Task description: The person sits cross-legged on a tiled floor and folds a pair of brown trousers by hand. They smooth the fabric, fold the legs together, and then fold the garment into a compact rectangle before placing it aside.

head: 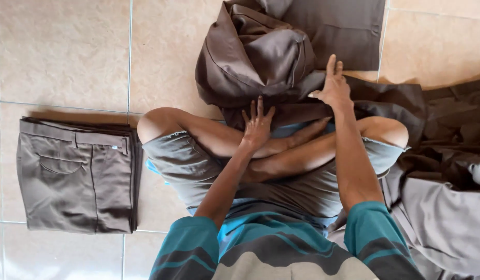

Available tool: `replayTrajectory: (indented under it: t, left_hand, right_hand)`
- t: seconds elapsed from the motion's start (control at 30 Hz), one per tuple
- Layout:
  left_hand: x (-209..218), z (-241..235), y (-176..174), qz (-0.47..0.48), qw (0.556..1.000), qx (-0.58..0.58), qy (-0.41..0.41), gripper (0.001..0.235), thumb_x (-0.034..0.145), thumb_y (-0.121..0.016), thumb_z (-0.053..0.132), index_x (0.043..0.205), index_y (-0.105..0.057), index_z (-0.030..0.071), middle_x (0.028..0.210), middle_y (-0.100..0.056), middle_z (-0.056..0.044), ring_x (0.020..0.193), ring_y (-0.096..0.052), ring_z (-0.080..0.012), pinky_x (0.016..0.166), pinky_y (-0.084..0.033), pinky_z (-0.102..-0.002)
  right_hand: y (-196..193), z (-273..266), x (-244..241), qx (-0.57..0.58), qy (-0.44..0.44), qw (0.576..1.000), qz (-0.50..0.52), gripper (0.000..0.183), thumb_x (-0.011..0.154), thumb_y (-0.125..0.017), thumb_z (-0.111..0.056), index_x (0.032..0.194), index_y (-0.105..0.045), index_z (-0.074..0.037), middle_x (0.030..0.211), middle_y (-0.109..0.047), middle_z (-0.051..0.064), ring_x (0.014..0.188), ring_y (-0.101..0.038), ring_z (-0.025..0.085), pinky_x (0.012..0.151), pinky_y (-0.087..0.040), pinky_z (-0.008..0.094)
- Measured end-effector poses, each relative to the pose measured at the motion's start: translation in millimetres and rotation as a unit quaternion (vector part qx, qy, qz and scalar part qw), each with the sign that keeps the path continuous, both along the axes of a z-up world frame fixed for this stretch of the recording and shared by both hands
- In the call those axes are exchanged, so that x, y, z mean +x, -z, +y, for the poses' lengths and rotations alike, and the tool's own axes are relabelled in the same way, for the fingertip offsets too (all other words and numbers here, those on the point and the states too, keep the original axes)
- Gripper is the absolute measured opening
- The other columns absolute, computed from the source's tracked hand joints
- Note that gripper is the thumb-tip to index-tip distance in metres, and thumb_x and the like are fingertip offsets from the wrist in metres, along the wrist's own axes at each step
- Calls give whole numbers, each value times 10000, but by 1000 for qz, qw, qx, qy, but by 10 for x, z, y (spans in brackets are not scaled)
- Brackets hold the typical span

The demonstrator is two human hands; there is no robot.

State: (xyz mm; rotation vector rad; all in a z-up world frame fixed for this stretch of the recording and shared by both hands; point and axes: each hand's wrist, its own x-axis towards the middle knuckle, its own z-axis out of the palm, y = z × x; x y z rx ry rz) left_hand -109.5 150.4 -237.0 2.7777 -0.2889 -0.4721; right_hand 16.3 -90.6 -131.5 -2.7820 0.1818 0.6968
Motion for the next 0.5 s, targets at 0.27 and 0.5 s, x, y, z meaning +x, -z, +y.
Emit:
replayTrajectory:
  t: [0.27,0.5]
  left_hand:
    - [880,951,-95,-227,964,121,-65,245,856,-610,91,822,-784,258,769,-778,-48,762,-776,-231,1050,-434,-643]
    - [1367,2326,-72,-393,805,346,-278,503,877,-689,104,1315,-550,-100,1299,-554,-303,1262,-545,-428,1101,-324,-695]
  right_hand:
    - [716,-143,604,-35,-75,996,18,982,754,-870,-415,1589,-454,-106,1451,-485,257,1167,-629,530,878,-577,631]
    - [317,560,361,28,-120,989,-79,1103,731,-868,-523,1622,-383,-92,1565,-395,282,1388,-432,533,1022,-483,676]
